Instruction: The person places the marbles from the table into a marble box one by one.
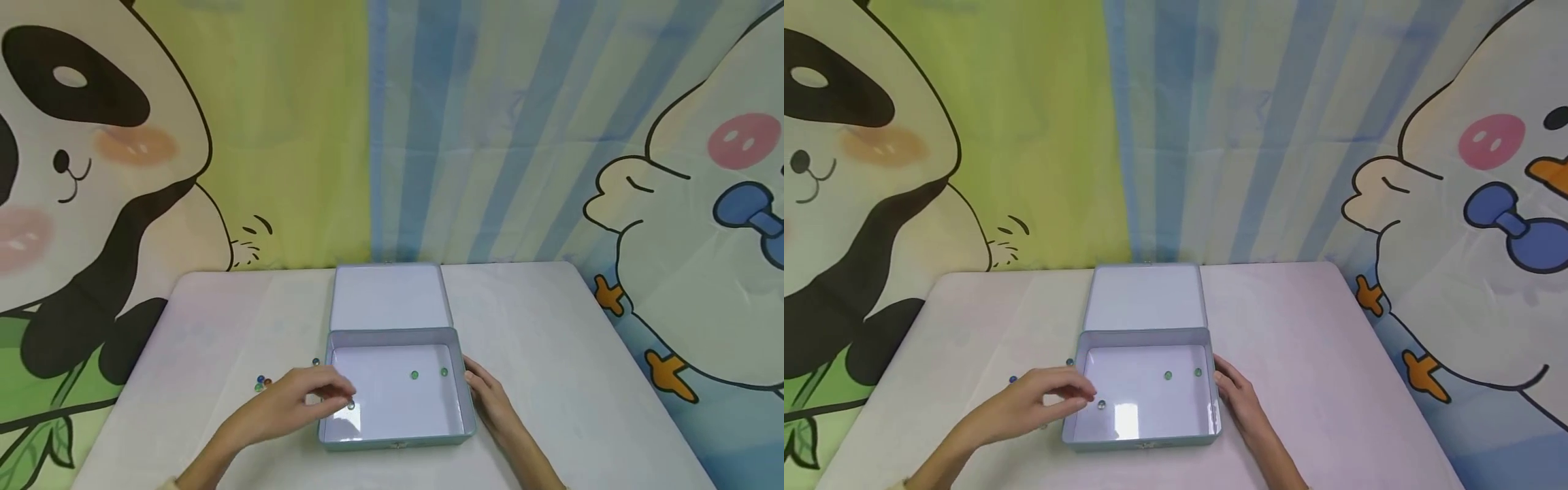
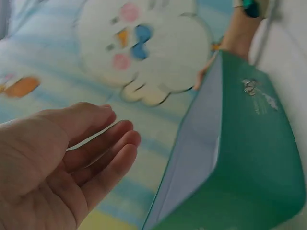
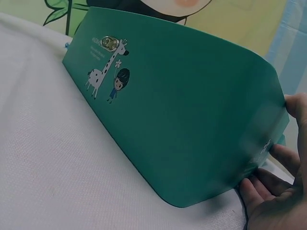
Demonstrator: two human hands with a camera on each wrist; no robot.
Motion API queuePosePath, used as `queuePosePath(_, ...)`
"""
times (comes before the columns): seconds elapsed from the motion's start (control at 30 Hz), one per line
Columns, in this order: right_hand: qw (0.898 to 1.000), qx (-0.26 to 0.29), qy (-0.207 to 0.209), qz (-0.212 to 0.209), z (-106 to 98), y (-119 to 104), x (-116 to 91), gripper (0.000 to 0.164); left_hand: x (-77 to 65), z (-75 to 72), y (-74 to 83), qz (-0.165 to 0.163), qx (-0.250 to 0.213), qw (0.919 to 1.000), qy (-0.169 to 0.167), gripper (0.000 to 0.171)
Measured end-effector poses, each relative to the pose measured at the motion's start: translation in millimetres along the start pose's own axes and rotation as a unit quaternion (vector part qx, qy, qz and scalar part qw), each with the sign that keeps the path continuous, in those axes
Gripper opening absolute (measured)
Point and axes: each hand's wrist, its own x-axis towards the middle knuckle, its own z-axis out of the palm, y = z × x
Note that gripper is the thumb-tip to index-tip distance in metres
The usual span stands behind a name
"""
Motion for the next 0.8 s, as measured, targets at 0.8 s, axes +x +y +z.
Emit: queuePosePath(0.8,1.0,-0.009,-0.005,0.011,-1.8,-1.3,-2.0,0.058,-121.8,17.0,-44.4,-0.387,-0.024,0.8793,0.277,0.026)
